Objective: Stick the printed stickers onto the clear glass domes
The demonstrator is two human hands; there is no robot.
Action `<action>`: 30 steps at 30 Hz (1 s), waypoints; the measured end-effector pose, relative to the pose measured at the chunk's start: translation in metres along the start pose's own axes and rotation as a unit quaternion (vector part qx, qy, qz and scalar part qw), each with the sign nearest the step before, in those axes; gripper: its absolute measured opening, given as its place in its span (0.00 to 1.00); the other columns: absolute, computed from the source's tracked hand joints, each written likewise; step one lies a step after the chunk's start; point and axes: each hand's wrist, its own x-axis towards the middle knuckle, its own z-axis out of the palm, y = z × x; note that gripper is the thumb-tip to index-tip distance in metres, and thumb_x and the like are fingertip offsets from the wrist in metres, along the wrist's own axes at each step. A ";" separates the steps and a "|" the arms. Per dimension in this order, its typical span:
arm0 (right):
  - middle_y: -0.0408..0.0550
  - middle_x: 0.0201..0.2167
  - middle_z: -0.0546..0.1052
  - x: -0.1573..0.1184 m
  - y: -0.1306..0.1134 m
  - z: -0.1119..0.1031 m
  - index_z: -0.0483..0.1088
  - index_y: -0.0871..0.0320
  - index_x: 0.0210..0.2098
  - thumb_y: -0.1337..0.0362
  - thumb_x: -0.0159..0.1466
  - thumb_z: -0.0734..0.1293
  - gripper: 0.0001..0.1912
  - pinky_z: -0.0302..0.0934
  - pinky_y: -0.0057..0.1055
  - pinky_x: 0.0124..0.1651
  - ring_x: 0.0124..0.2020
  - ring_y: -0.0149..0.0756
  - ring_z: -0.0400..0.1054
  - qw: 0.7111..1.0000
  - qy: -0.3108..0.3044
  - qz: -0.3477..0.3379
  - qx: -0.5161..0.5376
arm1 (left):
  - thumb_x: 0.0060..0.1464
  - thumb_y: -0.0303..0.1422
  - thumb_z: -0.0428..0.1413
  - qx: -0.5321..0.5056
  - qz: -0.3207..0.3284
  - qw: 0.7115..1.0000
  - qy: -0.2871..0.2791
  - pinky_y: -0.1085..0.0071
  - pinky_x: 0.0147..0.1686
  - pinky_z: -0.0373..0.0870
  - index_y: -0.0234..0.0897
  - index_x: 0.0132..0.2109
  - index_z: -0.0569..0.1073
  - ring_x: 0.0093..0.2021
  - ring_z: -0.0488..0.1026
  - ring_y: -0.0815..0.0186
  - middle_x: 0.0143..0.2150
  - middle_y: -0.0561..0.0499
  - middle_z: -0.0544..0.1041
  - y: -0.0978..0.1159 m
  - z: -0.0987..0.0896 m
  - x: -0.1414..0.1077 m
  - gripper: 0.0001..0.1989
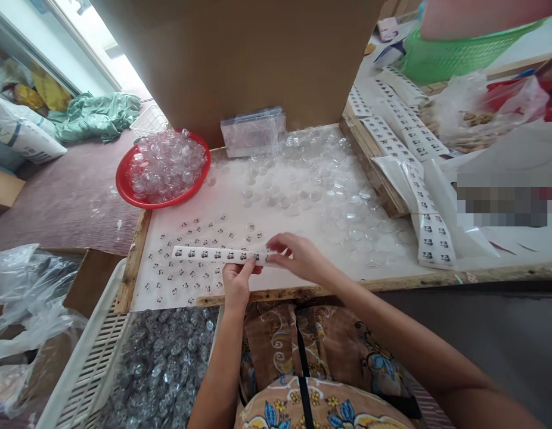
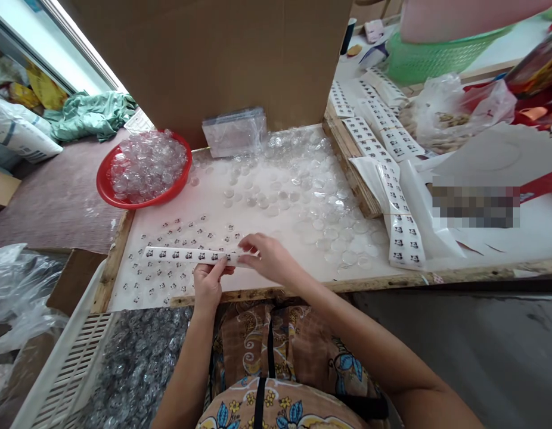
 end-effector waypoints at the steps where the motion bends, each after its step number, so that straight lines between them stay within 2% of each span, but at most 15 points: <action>1: 0.48 0.37 0.75 -0.004 -0.008 0.010 0.70 0.57 0.40 0.65 0.63 0.66 0.06 0.63 0.27 0.34 0.34 0.33 0.70 0.999 -0.018 -0.025 0.012 | 0.42 0.39 0.67 0.010 0.007 1.000 0.004 0.73 0.24 0.73 0.31 0.29 0.78 0.22 0.75 0.66 0.22 0.49 0.78 -0.001 0.000 -0.001 0.13; 3: 0.48 0.35 0.75 -0.010 -0.019 0.028 0.70 0.57 0.38 0.67 0.64 0.65 0.03 0.62 0.28 0.34 0.33 0.33 0.70 0.998 -0.008 -0.061 -0.010 | 0.43 0.38 0.66 0.013 0.014 1.000 0.019 0.72 0.26 0.75 0.31 0.30 0.78 0.23 0.76 0.66 0.25 0.50 0.79 -0.002 0.000 -0.001 0.13; 5: 0.49 0.35 0.76 -0.015 -0.024 0.039 0.70 0.56 0.37 0.67 0.66 0.63 0.04 0.62 0.30 0.36 0.35 0.35 0.70 0.994 0.030 -0.093 -0.042 | 0.43 0.38 0.66 0.000 0.008 0.999 0.031 0.71 0.27 0.76 0.31 0.31 0.78 0.25 0.76 0.66 0.27 0.49 0.80 -0.002 0.001 -0.002 0.13; 8: 0.51 0.40 0.76 -0.013 -0.018 0.033 0.70 0.55 0.34 0.65 0.67 0.62 0.06 0.64 0.33 0.42 0.41 0.37 0.71 0.989 0.077 -0.124 -0.003 | 0.42 0.38 0.67 -0.021 -0.011 0.999 0.042 0.72 0.28 0.76 0.30 0.32 0.78 0.26 0.76 0.66 0.27 0.49 0.80 0.000 0.004 0.000 0.14; 10: 0.51 0.40 0.76 -0.006 -0.005 0.018 0.70 0.55 0.33 0.62 0.65 0.64 0.06 0.65 0.33 0.40 0.40 0.37 0.71 0.991 0.097 -0.080 0.056 | 0.41 0.38 0.67 -0.026 -0.019 0.998 0.051 0.73 0.26 0.76 0.30 0.30 0.78 0.24 0.76 0.67 0.25 0.50 0.79 0.001 0.005 0.001 0.14; 12: 0.49 0.32 0.75 0.001 0.014 -0.002 0.70 0.56 0.32 0.59 0.62 0.65 0.07 0.64 0.31 0.34 0.33 0.35 0.70 0.991 0.105 0.019 0.086 | 0.40 0.38 0.68 -0.028 -0.024 0.998 0.054 0.73 0.25 0.75 0.30 0.29 0.77 0.23 0.75 0.67 0.23 0.50 0.78 0.003 0.005 0.002 0.14; 14: 0.45 0.25 0.73 0.007 0.034 -0.019 0.70 0.57 0.31 0.57 0.60 0.66 0.09 0.60 0.30 0.29 0.26 0.33 0.66 0.985 0.103 0.116 0.076 | 0.39 0.37 0.68 -0.032 -0.028 0.998 0.050 0.73 0.24 0.75 0.30 0.28 0.77 0.21 0.75 0.67 0.22 0.50 0.77 0.003 0.005 0.002 0.14; 17: 0.43 0.22 0.72 0.009 0.052 -0.034 0.70 0.57 0.29 0.57 0.57 0.66 0.09 0.55 0.28 0.26 0.24 0.31 0.63 0.980 0.069 0.184 0.033 | 0.38 0.37 0.68 -0.038 -0.033 0.998 0.045 0.73 0.23 0.74 0.30 0.28 0.77 0.20 0.74 0.67 0.21 0.50 0.77 0.004 0.006 0.003 0.14; 20: 0.43 0.23 0.72 0.008 0.053 -0.035 0.71 0.57 0.28 0.59 0.56 0.65 0.08 0.54 0.28 0.26 0.24 0.31 0.63 0.980 0.041 0.196 -0.012 | 0.38 0.37 0.68 -0.047 -0.033 0.997 0.045 0.74 0.22 0.74 0.30 0.28 0.77 0.20 0.74 0.67 0.21 0.50 0.77 0.004 0.006 0.003 0.14; 25: 0.44 0.24 0.74 0.010 0.046 -0.027 0.70 0.56 0.28 0.63 0.56 0.65 0.05 0.55 0.28 0.29 0.26 0.32 0.65 0.978 0.049 0.195 -0.049 | 0.37 0.36 0.68 -0.048 -0.035 0.997 0.043 0.74 0.21 0.73 0.31 0.27 0.77 0.19 0.74 0.68 0.21 0.50 0.77 0.004 0.006 0.002 0.13; 28: 0.45 0.27 0.74 0.009 0.048 -0.020 0.70 0.56 0.29 0.66 0.58 0.64 0.03 0.56 0.28 0.31 0.28 0.33 0.66 0.981 0.054 0.156 -0.100 | 0.38 0.36 0.68 -0.047 -0.030 0.998 0.039 0.74 0.21 0.73 0.31 0.27 0.77 0.19 0.74 0.67 0.21 0.50 0.78 0.003 0.005 0.002 0.13; 30: 0.48 0.33 0.73 0.009 0.048 -0.016 0.71 0.56 0.32 0.67 0.59 0.63 0.05 0.56 0.28 0.32 0.28 0.33 0.65 0.979 0.067 0.126 -0.146 | 0.38 0.36 0.68 -0.042 -0.030 0.998 0.033 0.74 0.22 0.73 0.30 0.28 0.77 0.20 0.74 0.67 0.22 0.49 0.78 0.003 0.005 0.002 0.13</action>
